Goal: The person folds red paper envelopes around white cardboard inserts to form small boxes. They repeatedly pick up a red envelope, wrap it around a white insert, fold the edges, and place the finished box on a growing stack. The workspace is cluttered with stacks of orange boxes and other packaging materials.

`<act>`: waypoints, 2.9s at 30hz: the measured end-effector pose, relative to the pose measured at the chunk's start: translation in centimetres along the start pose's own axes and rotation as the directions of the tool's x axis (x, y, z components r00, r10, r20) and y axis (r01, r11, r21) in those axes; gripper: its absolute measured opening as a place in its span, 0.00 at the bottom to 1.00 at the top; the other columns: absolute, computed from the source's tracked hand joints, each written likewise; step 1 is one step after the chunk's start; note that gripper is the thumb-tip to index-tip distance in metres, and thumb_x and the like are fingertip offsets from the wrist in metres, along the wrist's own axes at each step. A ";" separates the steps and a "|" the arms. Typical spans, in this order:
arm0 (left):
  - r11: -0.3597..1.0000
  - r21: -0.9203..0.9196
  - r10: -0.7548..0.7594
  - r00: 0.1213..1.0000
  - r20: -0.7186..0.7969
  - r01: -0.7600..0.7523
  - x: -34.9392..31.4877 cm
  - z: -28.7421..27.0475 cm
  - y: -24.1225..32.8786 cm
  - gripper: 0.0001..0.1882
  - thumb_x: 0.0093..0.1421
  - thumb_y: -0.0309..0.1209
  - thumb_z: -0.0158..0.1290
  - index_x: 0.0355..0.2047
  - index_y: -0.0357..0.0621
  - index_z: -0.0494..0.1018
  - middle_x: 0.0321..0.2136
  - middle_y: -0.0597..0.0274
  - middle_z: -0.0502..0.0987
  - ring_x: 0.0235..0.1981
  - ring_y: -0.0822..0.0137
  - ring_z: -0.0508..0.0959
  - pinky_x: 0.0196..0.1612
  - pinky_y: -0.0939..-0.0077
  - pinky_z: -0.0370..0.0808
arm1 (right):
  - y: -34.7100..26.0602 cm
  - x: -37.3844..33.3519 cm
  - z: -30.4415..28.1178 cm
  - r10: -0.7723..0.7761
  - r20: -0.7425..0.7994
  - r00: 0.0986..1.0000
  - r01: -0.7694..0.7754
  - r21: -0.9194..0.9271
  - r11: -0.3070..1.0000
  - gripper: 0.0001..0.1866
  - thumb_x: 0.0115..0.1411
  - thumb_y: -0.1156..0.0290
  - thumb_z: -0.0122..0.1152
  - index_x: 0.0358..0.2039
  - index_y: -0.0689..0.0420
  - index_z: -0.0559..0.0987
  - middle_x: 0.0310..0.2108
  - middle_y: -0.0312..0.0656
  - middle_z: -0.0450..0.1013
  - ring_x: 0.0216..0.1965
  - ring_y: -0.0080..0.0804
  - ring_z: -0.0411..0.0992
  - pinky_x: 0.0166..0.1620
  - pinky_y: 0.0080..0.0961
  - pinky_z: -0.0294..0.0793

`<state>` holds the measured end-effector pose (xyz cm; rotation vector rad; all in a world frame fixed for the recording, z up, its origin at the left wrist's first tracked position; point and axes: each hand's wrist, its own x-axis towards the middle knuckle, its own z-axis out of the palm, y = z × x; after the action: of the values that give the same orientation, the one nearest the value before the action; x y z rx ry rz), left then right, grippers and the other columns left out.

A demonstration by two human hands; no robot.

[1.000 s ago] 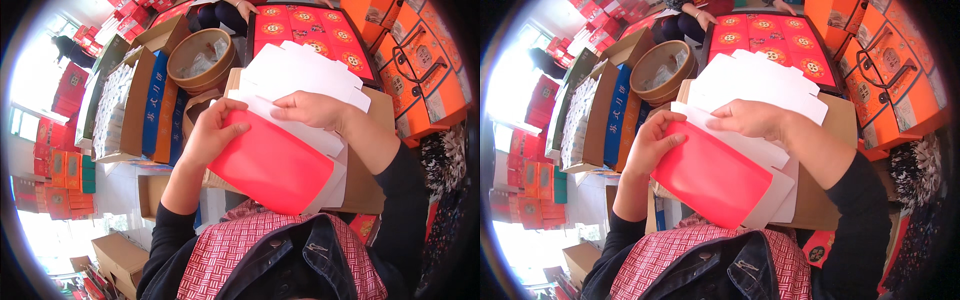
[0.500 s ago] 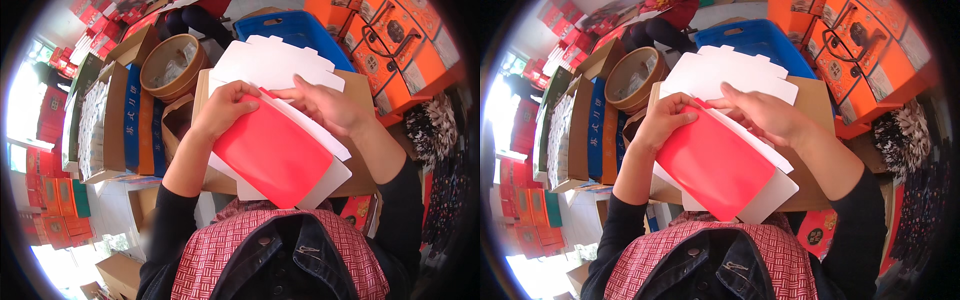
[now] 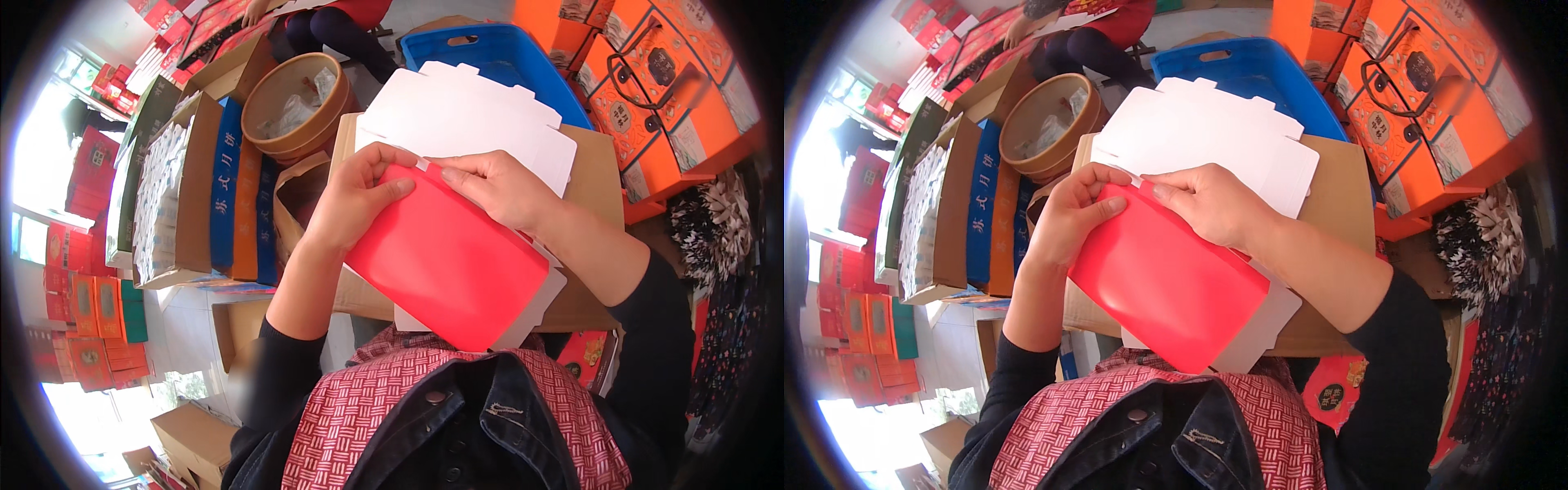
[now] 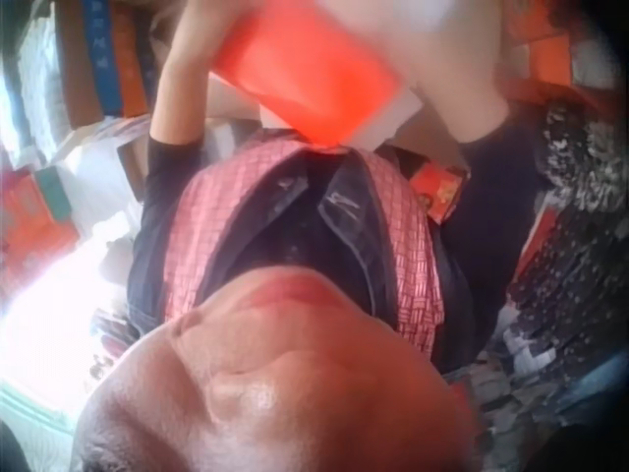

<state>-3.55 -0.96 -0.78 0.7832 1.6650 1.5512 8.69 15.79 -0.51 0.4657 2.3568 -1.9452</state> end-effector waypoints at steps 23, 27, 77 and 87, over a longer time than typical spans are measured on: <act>0.955 -0.258 -0.174 0.982 -0.079 0.149 -0.7 -2.5 0.0 0.05 0.56 0.23 0.58 0.32 0.34 0.76 0.27 0.58 0.79 0.27 0.73 0.79 0.33 0.82 0.77 | -0.4 -0.5 3.3 -0.332 -0.106 0.937 0.301 -0.235 0.924 0.16 0.64 0.70 0.50 0.49 0.64 0.76 0.38 0.59 0.76 0.38 0.44 0.78 0.43 0.28 0.75; 0.971 -0.193 -0.167 0.979 -0.119 0.143 -0.7 -2.3 0.3 0.04 0.56 0.23 0.58 0.31 0.34 0.76 0.26 0.59 0.79 0.26 0.73 0.78 0.32 0.82 0.77 | -1.2 -1.3 3.2 -0.323 -0.055 0.945 0.297 -0.272 0.915 0.17 0.65 0.72 0.49 0.52 0.65 0.73 0.41 0.55 0.77 0.40 0.34 0.76 0.45 0.24 0.74; 0.938 -0.348 -0.013 0.999 -0.029 0.002 0.8 -3.6 1.5 0.03 0.57 0.23 0.56 0.30 0.34 0.75 0.27 0.57 0.79 0.25 0.72 0.78 0.32 0.81 0.76 | -3.8 -3.3 -3.3 -0.060 0.324 0.944 0.083 -0.057 0.995 0.38 0.58 0.66 0.60 0.66 0.58 0.55 0.62 0.52 0.58 0.58 0.39 0.64 0.58 0.31 0.65; 0.017 0.910 0.898 0.407 0.168 -0.414 6.4 2.3 5.6 0.08 0.56 0.27 0.57 0.34 0.34 0.74 0.30 0.55 0.76 0.32 0.62 0.78 0.38 0.67 0.74 | 3.6 -6.8 -0.2 -0.205 -0.130 0.970 0.183 -0.161 0.970 0.28 0.59 0.79 0.42 0.62 0.65 0.59 0.57 0.49 0.66 0.59 0.34 0.62 0.61 0.26 0.58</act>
<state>-5.47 6.13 4.11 2.3091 2.8040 1.3632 16.15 15.20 -2.33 0.3927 2.7110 -1.8485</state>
